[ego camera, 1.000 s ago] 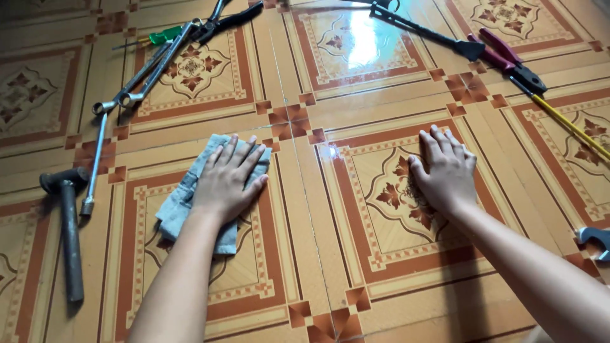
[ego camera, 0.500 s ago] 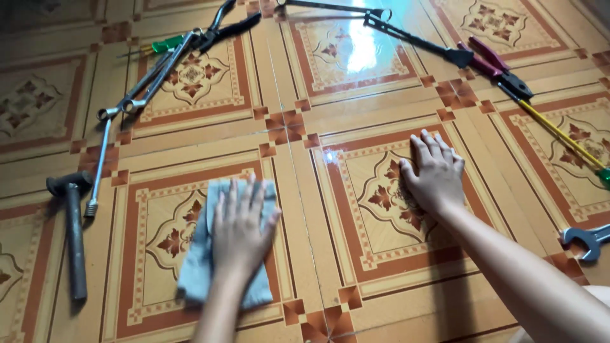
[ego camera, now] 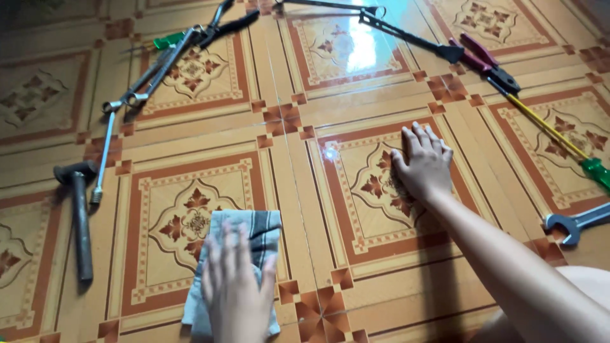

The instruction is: The person sits cross-legged on a patterned tile floor and wipes the surface with a gray cloth. They fold and unfold the cloth several times, then scrub the floor in front of them using both hands. Various tools are arranged on the floor nearby.

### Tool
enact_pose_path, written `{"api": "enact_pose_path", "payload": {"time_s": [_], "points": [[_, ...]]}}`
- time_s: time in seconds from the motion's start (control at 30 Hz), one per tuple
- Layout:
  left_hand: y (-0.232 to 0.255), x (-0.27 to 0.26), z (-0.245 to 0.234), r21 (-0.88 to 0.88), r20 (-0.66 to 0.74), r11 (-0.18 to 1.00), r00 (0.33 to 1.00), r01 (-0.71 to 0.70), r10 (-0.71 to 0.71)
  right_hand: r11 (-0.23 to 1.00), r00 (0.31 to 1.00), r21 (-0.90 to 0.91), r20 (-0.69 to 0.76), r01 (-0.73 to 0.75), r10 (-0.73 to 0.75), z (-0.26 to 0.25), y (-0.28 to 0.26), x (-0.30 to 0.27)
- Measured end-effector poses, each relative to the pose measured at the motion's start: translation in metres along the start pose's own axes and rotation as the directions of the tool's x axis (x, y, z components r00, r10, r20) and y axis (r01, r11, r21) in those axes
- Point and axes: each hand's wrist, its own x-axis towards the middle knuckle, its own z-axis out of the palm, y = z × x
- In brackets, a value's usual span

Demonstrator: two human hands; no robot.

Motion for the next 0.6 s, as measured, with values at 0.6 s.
{"api": "enact_pose_path", "payload": {"time_s": [0.6], "points": [[-0.043,-0.017,-0.093,-0.882,-0.465,0.295,0.575,-0.367,-0.674,0.834,0.923,0.406,-0.070,0.373,-0.378,-0.037,-0.199,-0.064]]}}
